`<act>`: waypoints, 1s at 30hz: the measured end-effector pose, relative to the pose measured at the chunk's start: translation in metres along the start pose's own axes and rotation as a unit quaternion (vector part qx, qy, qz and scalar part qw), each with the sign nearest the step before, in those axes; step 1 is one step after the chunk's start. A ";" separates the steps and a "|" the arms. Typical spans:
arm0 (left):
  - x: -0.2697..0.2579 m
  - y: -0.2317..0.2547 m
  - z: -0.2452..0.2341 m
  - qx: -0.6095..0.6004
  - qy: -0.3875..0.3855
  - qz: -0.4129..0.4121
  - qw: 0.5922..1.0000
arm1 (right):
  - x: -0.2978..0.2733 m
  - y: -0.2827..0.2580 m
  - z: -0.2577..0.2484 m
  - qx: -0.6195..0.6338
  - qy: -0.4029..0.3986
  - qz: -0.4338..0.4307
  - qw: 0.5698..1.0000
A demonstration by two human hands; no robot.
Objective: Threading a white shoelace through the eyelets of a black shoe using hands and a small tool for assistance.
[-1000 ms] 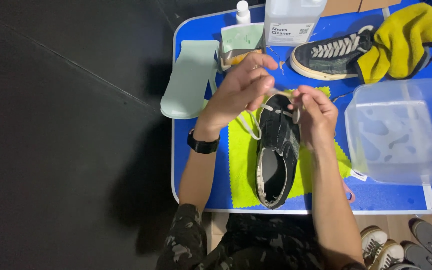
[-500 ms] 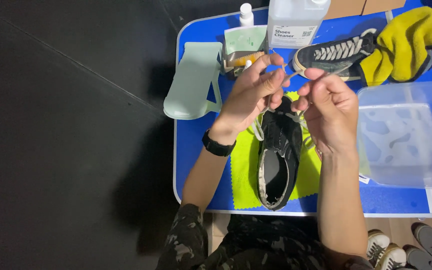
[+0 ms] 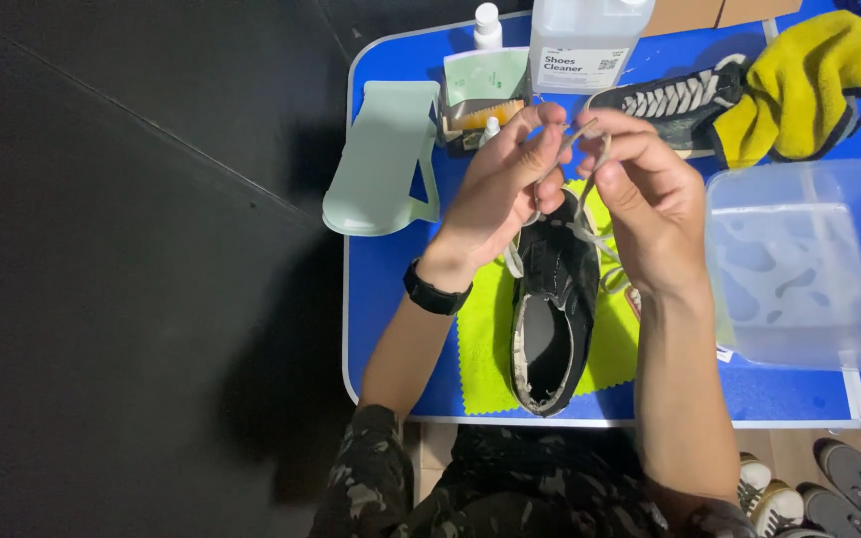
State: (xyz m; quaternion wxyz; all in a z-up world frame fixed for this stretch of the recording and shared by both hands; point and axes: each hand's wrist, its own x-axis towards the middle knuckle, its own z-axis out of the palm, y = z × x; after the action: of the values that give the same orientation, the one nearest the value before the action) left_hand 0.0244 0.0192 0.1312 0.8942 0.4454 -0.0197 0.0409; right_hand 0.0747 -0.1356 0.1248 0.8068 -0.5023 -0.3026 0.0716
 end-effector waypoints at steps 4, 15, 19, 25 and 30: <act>0.000 -0.003 0.000 0.002 0.001 0.011 1.000 | 0.015 0.004 0.011 0.060 -0.037 -0.016 0.997; -0.008 0.030 0.010 0.063 0.014 0.037 0.997 | 0.042 0.000 0.022 0.072 -0.036 0.003 0.997; -0.012 0.034 0.003 0.092 -0.019 0.044 0.995 | 0.056 -0.024 0.030 0.199 -0.085 0.023 0.976; -0.014 0.038 0.008 0.145 -0.047 0.092 0.984 | 0.064 -0.027 0.022 0.281 -0.120 0.118 0.945; -0.016 0.039 0.004 0.202 -0.104 0.101 0.969 | 0.086 -0.042 0.004 0.269 -0.208 0.106 0.934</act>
State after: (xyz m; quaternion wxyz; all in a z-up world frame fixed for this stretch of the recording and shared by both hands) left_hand 0.0052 0.0385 0.1631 0.7697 0.6147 -0.1484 0.0875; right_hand 0.1339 -0.1166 0.1977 0.8183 -0.2697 -0.3784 0.3384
